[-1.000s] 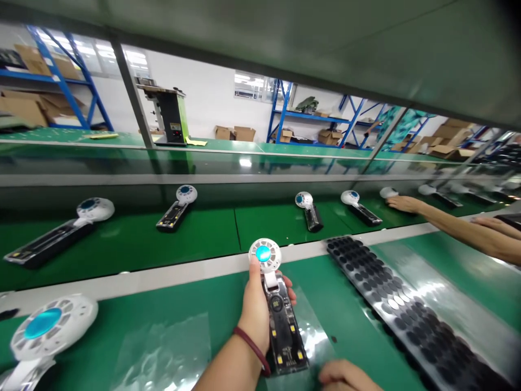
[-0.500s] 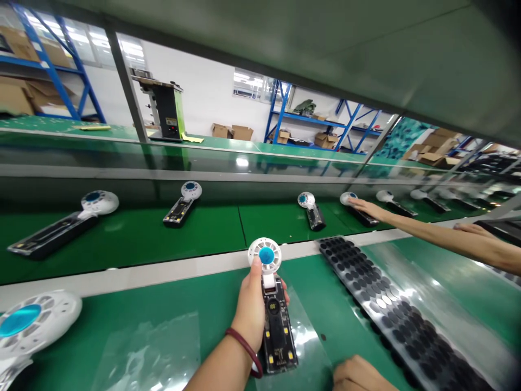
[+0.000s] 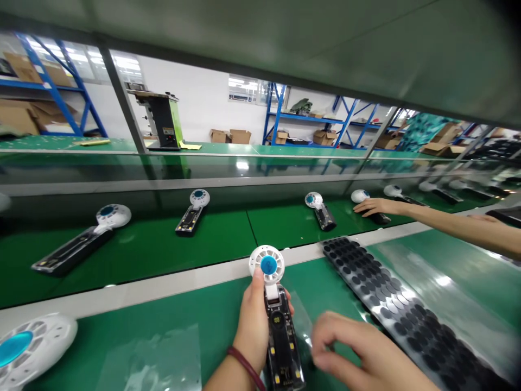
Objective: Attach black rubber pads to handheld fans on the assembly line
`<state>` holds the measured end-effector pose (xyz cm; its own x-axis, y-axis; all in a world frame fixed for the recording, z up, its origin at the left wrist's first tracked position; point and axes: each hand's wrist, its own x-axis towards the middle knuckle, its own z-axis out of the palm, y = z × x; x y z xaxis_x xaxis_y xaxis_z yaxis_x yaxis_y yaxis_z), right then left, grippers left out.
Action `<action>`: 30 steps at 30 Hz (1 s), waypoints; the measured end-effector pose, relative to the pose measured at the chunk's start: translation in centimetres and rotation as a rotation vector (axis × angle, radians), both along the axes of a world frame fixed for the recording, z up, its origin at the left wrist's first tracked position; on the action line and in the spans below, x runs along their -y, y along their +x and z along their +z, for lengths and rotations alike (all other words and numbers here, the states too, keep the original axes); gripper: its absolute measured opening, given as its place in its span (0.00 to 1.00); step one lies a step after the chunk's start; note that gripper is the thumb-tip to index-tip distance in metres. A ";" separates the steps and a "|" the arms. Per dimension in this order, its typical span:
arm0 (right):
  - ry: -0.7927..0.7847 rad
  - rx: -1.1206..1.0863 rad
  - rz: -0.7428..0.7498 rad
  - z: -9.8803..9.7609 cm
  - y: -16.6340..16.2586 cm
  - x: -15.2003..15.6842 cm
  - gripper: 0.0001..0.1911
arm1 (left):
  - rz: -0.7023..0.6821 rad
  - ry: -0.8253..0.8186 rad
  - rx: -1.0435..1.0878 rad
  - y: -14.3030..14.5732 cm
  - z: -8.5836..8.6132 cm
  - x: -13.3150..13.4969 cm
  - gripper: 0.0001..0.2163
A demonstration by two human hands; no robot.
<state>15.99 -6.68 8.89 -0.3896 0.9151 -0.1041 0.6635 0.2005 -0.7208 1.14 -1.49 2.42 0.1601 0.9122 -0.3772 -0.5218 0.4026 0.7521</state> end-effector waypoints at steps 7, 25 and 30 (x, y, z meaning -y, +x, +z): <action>0.030 0.026 -0.158 -0.2 -4.1 -2.9 0.09 | 0.039 0.087 -0.132 -0.1 0.6 0.1 0.24; -0.015 0.015 -0.197 -1.0 -4.5 -3.1 0.09 | 0.010 0.087 -0.226 0.0 0.5 -0.1 0.26; 0.005 0.024 -0.172 -1.1 -4.5 -3.1 0.08 | 0.024 0.114 -0.261 -0.1 0.5 -0.2 0.26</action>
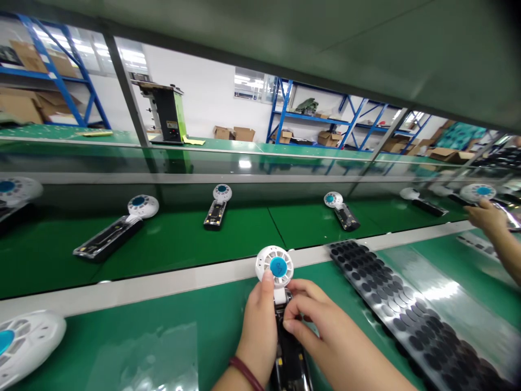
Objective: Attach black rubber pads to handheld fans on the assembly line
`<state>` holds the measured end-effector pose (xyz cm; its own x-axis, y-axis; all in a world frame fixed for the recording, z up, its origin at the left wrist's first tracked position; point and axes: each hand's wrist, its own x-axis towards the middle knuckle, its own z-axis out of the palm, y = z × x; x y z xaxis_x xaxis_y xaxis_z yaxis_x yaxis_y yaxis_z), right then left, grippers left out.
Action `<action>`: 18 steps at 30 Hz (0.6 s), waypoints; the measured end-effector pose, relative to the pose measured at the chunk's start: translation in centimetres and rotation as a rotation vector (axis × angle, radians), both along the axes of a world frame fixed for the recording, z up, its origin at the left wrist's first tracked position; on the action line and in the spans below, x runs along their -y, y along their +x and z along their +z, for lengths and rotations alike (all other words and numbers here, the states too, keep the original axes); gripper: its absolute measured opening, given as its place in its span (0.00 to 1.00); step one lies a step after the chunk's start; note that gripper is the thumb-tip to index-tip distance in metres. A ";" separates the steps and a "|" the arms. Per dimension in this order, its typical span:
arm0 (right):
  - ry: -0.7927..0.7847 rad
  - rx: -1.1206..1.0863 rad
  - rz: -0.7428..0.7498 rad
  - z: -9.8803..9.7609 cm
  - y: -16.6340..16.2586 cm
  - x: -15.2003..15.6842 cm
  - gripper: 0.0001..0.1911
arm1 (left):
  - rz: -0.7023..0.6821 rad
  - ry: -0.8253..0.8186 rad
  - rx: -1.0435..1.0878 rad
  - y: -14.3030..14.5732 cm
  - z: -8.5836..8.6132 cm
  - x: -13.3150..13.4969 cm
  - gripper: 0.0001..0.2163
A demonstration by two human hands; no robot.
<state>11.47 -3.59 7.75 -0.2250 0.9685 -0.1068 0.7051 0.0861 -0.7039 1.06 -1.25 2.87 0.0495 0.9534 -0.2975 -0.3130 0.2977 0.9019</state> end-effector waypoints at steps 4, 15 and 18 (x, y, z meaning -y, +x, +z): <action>-0.009 -0.005 0.001 -0.1 0.1 0.0 0.08 | -0.001 0.004 0.010 0.1 -0.1 0.1 0.25; 0.025 0.040 0.010 -0.8 0.1 0.3 0.07 | 0.006 0.000 0.006 0.0 0.1 0.0 0.26; 0.042 0.029 0.016 -0.9 0.1 0.6 0.07 | 0.010 0.001 -0.005 0.0 0.0 0.1 0.26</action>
